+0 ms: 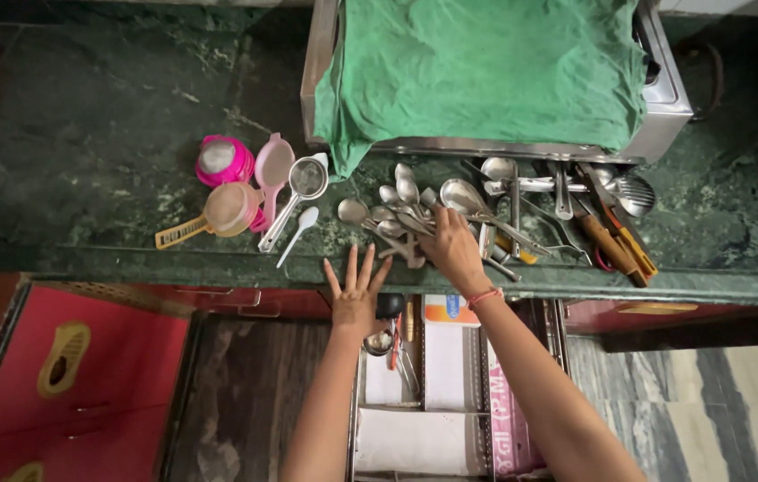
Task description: Organizing and cleaning a kitchen utensil drawer by removing and rearranging items and wiping the base.
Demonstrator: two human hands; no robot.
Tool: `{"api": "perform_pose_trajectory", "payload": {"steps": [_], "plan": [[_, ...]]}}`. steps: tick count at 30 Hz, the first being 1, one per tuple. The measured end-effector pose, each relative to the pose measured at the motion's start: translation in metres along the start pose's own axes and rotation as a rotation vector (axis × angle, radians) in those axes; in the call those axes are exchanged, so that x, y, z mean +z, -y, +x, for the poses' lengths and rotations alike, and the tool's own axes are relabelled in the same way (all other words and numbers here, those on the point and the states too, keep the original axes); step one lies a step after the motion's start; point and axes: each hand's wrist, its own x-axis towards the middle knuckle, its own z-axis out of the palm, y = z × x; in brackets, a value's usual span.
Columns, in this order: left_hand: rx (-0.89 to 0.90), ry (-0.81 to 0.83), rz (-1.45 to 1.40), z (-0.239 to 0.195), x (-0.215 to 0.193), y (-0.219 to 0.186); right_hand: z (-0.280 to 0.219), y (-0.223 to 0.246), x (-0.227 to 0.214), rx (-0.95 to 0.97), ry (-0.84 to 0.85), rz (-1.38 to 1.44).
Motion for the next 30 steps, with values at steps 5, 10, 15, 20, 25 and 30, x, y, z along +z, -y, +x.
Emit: {"api": "perform_pose_trajectory", "payload": {"steps": [5, 10, 15, 20, 25, 30], "plan": [[0.009, -0.085, 0.025, 0.0, 0.002, 0.0, -0.017, 0.024, -0.022, -0.056, -0.101, 0.066], [0.045, -0.036, 0.053, -0.019, -0.001, 0.006, -0.063, 0.058, -0.034, -0.079, -0.252, 0.011], [0.026, -0.387, 0.008, -0.064, 0.028, 0.025, -0.132, 0.07, 0.011, -0.071, -0.123, 0.17], [0.001, -0.363, -0.084, -0.084, 0.028, 0.062, -0.192, 0.059, 0.087, 0.12, 0.129, 0.214], [0.109, -0.389, -0.052, -0.078, 0.02, 0.103, -0.242, 0.04, 0.152, 0.34, 0.279, 0.175], [0.191, -0.376, 0.008, -0.064, 0.012, 0.113, -0.233, 0.07, 0.163, 0.605, 0.453, -0.134]]}}
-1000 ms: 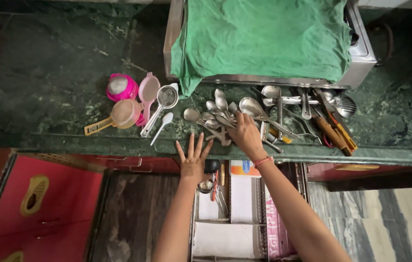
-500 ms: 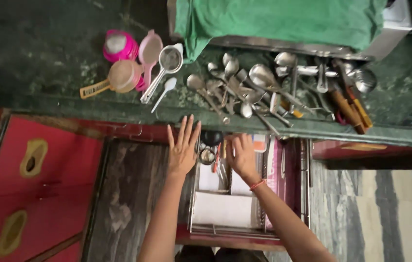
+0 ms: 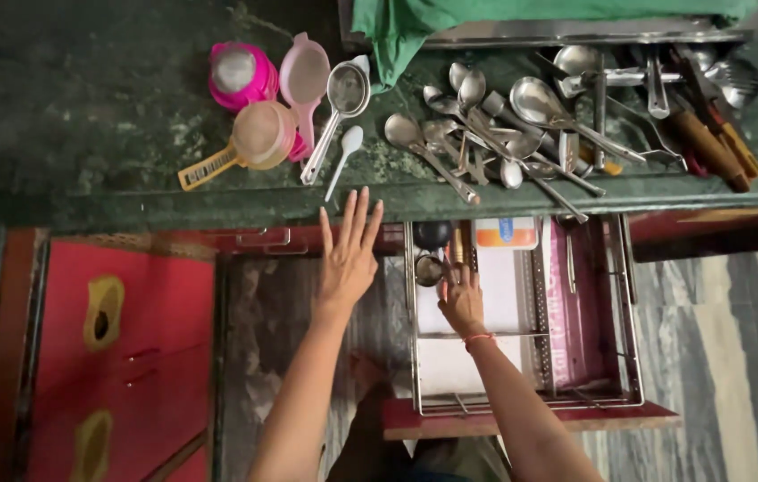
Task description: Organizing and cleaning a kitchen utensil drawer by removing and rearranging items and wiping the base.
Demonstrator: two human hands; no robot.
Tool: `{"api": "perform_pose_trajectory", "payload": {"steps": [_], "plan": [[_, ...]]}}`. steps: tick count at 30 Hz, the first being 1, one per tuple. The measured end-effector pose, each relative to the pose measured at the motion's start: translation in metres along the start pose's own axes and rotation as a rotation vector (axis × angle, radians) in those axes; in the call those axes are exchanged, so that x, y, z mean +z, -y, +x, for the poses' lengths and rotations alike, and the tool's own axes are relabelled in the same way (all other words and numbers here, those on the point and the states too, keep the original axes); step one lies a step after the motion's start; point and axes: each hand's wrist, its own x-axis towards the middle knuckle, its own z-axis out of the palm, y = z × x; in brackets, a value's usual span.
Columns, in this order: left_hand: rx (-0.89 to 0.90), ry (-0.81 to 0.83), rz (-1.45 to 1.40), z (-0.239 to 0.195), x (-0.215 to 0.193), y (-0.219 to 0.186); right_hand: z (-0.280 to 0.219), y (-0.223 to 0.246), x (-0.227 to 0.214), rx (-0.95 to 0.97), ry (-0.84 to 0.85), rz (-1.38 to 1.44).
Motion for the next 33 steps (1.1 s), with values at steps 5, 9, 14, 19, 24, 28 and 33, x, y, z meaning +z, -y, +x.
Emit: {"api": "perform_pose_trajectory", "payload": {"steps": [5, 9, 14, 19, 24, 28, 33], "plan": [[-0.058, 0.039, -0.17, 0.003, 0.017, 0.0, 0.029, -0.001, 0.024, -0.379, -0.097, -0.121], [-0.072, 0.103, -0.158, 0.006, 0.024, 0.003, 0.063, -0.052, 0.124, -0.402, -0.124, -0.266], [-0.074, 0.138, -0.139, 0.006, 0.025, 0.006, 0.044, -0.011, 0.056, -0.422, -0.175, -0.235], [-0.09, 0.18, -0.123, 0.008, 0.021, 0.002, 0.017, 0.013, -0.032, -0.474, -0.121, -0.111], [-0.101, 0.204, -0.041, 0.008, 0.012, 0.0, -0.011, 0.048, -0.145, -0.44, -0.031, 0.096], [-0.088, 0.178, -0.016, 0.007, 0.012, -0.002, -0.006, 0.086, -0.222, -0.535, -0.142, 0.161], [-0.091, 0.255, -0.029, 0.008, 0.005, -0.002, 0.034, 0.134, -0.261, -0.617, -0.352, 0.141]]}}
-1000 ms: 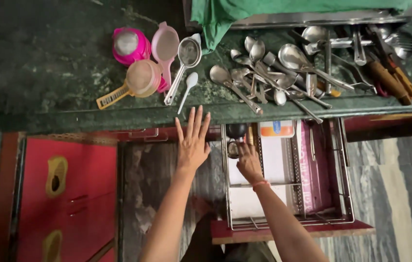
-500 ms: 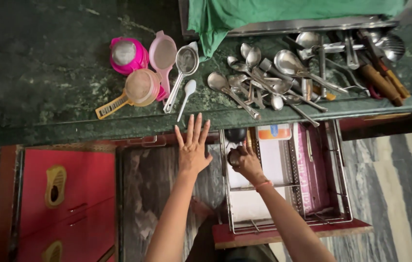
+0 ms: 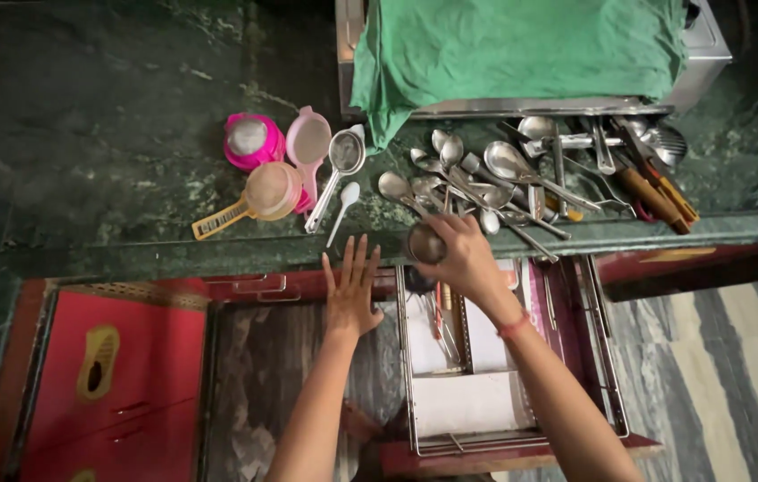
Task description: Organizing and cleaning a kitchen utensil drawer by removing and rearranging items and wiping the base.
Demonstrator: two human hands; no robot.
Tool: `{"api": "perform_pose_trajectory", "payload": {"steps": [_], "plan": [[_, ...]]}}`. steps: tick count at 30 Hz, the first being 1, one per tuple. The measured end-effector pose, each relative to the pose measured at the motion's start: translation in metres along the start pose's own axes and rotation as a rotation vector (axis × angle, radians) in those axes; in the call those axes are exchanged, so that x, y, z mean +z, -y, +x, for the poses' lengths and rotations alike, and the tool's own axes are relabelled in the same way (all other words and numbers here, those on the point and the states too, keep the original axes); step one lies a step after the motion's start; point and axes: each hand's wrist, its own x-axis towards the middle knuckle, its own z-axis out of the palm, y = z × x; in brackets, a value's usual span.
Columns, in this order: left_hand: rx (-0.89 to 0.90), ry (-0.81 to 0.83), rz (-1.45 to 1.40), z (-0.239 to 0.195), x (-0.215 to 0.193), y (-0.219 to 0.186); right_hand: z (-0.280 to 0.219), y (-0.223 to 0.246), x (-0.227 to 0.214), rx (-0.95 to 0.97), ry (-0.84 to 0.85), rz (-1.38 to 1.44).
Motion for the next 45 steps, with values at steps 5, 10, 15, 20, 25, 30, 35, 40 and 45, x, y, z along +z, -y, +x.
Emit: {"api": "perform_pose_trajectory", "payload": {"steps": [5, 10, 15, 20, 25, 30, 35, 40, 45], "plan": [[-0.016, 0.053, 0.057, 0.001, -0.006, -0.003, 0.042, -0.027, 0.055, 0.021, 0.009, -0.026], [-0.02, 0.077, 0.076, 0.002, -0.009, -0.003, 0.044, -0.04, 0.079, 0.004, -0.081, -0.017], [-0.021, 0.02, 0.06, -0.003, -0.014, -0.006, 0.009, 0.015, 0.036, -0.064, -0.36, 0.014], [-0.035, 0.008, 0.005, 0.002, -0.002, -0.006, -0.08, -0.016, 0.079, 0.09, -0.375, 0.073], [-0.041, -0.005, -0.018, 0.005, 0.006, -0.005, -0.154, -0.073, 0.151, 0.33, -0.224, 0.138], [-0.07, 0.071, 0.001, 0.007, 0.004, -0.007, -0.202, -0.136, 0.228, 0.525, 0.043, -0.006], [-0.061, 0.074, 0.046, 0.007, 0.0, -0.008, -0.193, -0.153, 0.269, 0.613, 0.102, -0.103], [-0.055, 0.045, 0.045, 0.008, 0.003, -0.006, -0.173, -0.16, 0.274, 0.785, 0.219, -0.272], [-0.074, 0.096, 0.055, 0.008, 0.002, -0.008, -0.2, -0.186, 0.318, 0.7, 0.131, -0.42]]}}
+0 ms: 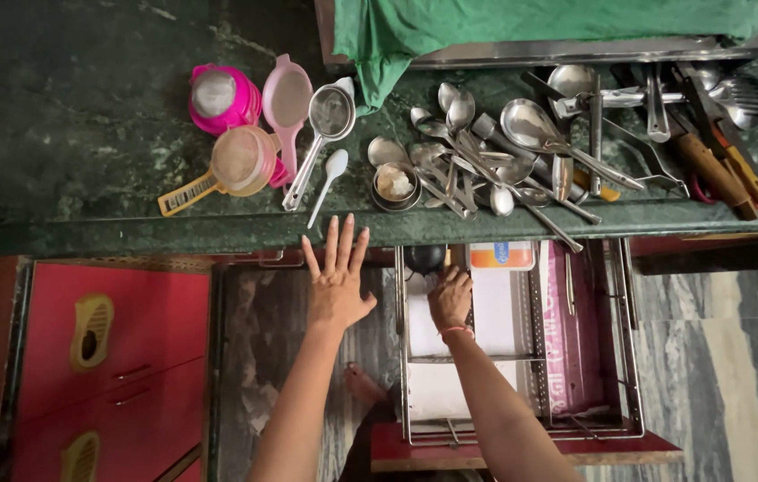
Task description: Organizing and cleaning a kitchen utensil drawer by removing and rearranging items and wiping the base.
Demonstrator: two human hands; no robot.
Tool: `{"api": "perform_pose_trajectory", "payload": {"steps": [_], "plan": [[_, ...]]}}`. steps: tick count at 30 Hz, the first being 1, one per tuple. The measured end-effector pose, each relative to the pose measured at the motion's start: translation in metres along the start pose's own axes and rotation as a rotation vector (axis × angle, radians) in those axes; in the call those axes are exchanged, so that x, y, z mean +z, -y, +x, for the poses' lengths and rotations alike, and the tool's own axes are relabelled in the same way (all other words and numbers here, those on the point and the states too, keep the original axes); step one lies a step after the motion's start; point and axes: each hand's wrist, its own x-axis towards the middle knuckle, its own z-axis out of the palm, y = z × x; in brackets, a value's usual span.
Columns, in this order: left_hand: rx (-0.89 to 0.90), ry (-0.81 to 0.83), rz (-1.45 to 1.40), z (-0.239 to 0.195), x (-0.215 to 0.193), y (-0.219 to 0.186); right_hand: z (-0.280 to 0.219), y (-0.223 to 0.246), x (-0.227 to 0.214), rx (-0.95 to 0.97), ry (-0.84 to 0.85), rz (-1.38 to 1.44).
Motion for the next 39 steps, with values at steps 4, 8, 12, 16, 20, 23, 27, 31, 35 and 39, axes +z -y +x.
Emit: {"api": "perform_pose_trajectory", "payload": {"steps": [4, 8, 12, 16, 20, 23, 27, 31, 35, 39], "plan": [[0.005, -0.023, -0.008, 0.0, 0.005, 0.001, 0.006, 0.001, -0.012, 0.065, -0.022, 0.156], [0.015, -0.019, -0.001, 0.0, 0.005, 0.001, -0.006, -0.007, -0.024, 0.258, 0.272, 0.303], [0.02, -0.041, -0.017, 0.0, 0.008, 0.002, -0.016, -0.011, -0.021, 0.216, 0.157, 0.377], [0.002, -0.009, -0.007, 0.001, 0.006, 0.0, -0.013, -0.003, -0.018, 0.243, 0.059, 0.413], [0.012, -0.028, 0.004, 0.002, 0.013, 0.002, 0.001, 0.012, -0.023, 0.295, 0.013, 0.462], [0.015, -0.047, -0.008, 0.001, 0.016, 0.002, 0.011, 0.017, -0.015, 0.391, 0.071, 0.416], [0.027, -0.049, -0.013, 0.003, 0.018, 0.006, 0.017, -0.006, 0.037, 0.31, 0.081, 0.272], [0.039, -0.071, -0.01, 0.004, 0.022, 0.007, 0.035, -0.005, -0.027, 0.356, 0.28, 0.303], [0.027, -0.051, 0.006, 0.003, 0.025, 0.007, 0.035, -0.001, -0.096, 0.351, 0.504, 0.349], [0.003, 0.012, 0.022, 0.004, 0.013, 0.003, 0.014, -0.022, -0.131, 0.275, 0.617, 0.484]]}}
